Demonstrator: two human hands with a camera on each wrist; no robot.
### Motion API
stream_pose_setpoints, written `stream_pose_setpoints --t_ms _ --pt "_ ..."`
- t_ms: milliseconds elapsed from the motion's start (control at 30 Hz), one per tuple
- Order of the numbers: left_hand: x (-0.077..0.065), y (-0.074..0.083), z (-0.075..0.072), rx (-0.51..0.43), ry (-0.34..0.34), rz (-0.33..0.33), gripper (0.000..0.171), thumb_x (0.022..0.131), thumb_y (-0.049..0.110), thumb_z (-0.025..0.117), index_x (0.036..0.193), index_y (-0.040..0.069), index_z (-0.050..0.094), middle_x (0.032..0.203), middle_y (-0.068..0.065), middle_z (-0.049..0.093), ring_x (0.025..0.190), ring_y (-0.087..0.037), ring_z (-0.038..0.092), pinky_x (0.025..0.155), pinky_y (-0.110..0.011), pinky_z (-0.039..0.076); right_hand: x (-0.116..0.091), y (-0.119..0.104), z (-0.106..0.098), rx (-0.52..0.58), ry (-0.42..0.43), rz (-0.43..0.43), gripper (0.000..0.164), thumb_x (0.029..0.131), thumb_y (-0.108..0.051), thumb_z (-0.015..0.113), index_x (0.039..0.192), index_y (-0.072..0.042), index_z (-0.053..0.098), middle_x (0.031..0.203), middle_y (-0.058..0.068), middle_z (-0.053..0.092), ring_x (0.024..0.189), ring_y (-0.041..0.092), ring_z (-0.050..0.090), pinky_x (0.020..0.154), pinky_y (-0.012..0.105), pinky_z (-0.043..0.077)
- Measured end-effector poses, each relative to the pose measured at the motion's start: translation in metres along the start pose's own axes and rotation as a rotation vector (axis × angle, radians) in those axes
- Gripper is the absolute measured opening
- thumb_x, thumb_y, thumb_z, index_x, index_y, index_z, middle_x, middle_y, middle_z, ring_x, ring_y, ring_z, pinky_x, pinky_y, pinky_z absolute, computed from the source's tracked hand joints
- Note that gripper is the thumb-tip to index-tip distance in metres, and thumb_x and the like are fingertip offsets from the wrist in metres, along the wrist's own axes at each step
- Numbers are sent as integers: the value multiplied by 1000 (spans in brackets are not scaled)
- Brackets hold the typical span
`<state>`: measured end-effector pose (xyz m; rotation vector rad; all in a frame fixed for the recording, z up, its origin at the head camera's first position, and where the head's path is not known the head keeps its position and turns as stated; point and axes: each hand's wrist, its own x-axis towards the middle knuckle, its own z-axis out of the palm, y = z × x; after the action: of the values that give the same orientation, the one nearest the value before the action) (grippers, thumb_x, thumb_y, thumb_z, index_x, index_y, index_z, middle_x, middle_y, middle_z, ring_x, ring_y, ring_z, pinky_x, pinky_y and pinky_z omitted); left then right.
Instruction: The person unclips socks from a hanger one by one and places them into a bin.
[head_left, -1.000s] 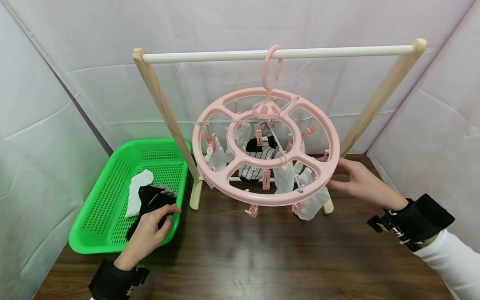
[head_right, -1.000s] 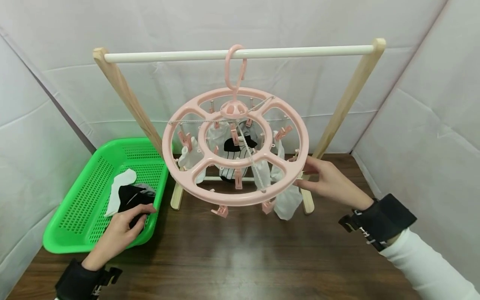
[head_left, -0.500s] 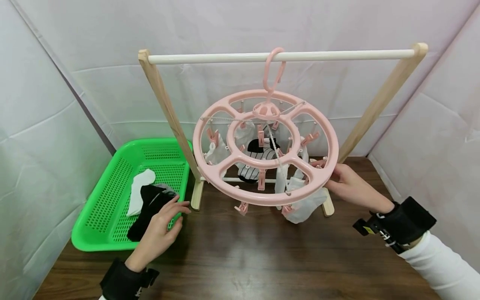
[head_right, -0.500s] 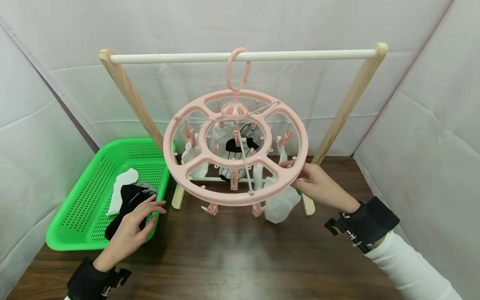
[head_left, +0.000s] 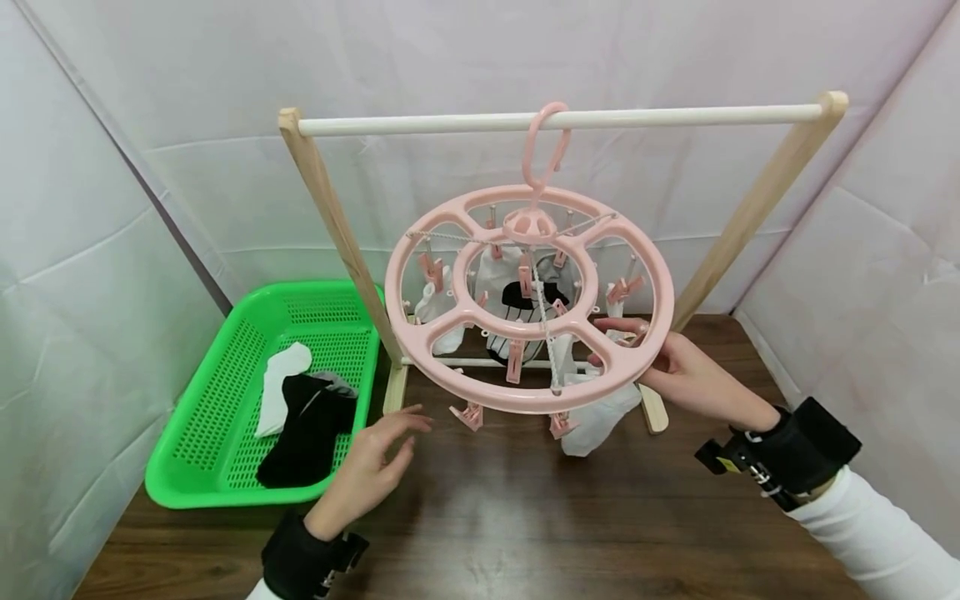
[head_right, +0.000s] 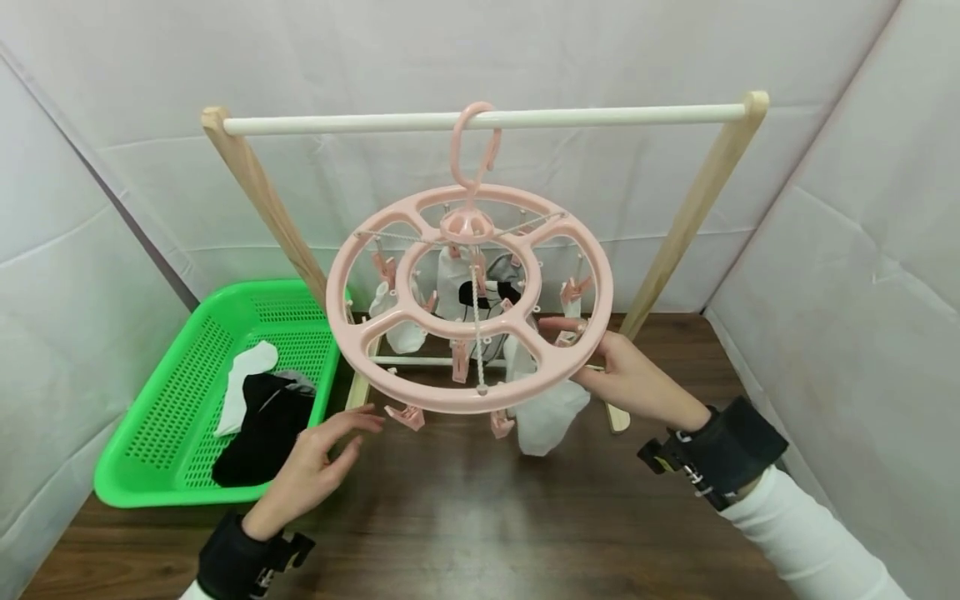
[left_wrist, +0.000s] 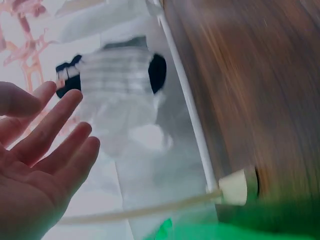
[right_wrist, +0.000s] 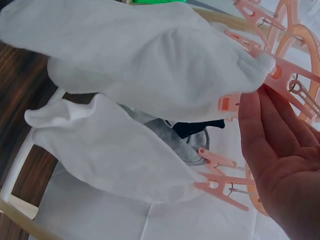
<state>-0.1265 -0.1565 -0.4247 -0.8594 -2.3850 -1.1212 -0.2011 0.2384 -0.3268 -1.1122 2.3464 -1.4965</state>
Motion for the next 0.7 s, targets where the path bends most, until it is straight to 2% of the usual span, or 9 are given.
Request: stream_pose_setpoints --t_ms 100,200,333,467,700 --pt "3 3 14 -65 -22 -5 33 80 -20 56 102 2 67 109 -11 67 114 -34 58 89 -43 50 -2 0 3 46 8 -22 48 98 5 50 143 2 37 124 4 62 100 13 63 77 24 50" --pt "8 7 25 -115 -38 -18 34 80 -19 57 104 3 67 110 -10 68 111 -29 60 90 -39 50 -3 1 6 100 29 -51 37 97 8 49 133 4 41 118 10 64 106 18 63 80 24 50" --pt "16 10 38 -161 -42 -34 32 82 -16 59 107 3 68 108 -8 69 107 -23 63 90 -38 50 -4 2 12 127 62 -64 27 95 10 51 121 2 47 116 11 60 103 19 63 78 24 50" --pt "25 14 49 -221 -55 -16 29 84 -15 58 107 1 67 108 -8 69 107 -24 62 90 -38 49 -5 3 16 122 99 -61 30 93 12 53 121 2 52 117 6 57 100 14 62 77 24 50" --pt "42 19 72 -271 -84 34 27 84 -11 62 109 0 67 108 -13 68 104 -26 63 91 -39 48 -7 0 20 132 118 -55 36 91 12 56 124 -3 57 114 2 61 97 11 60 77 24 50"
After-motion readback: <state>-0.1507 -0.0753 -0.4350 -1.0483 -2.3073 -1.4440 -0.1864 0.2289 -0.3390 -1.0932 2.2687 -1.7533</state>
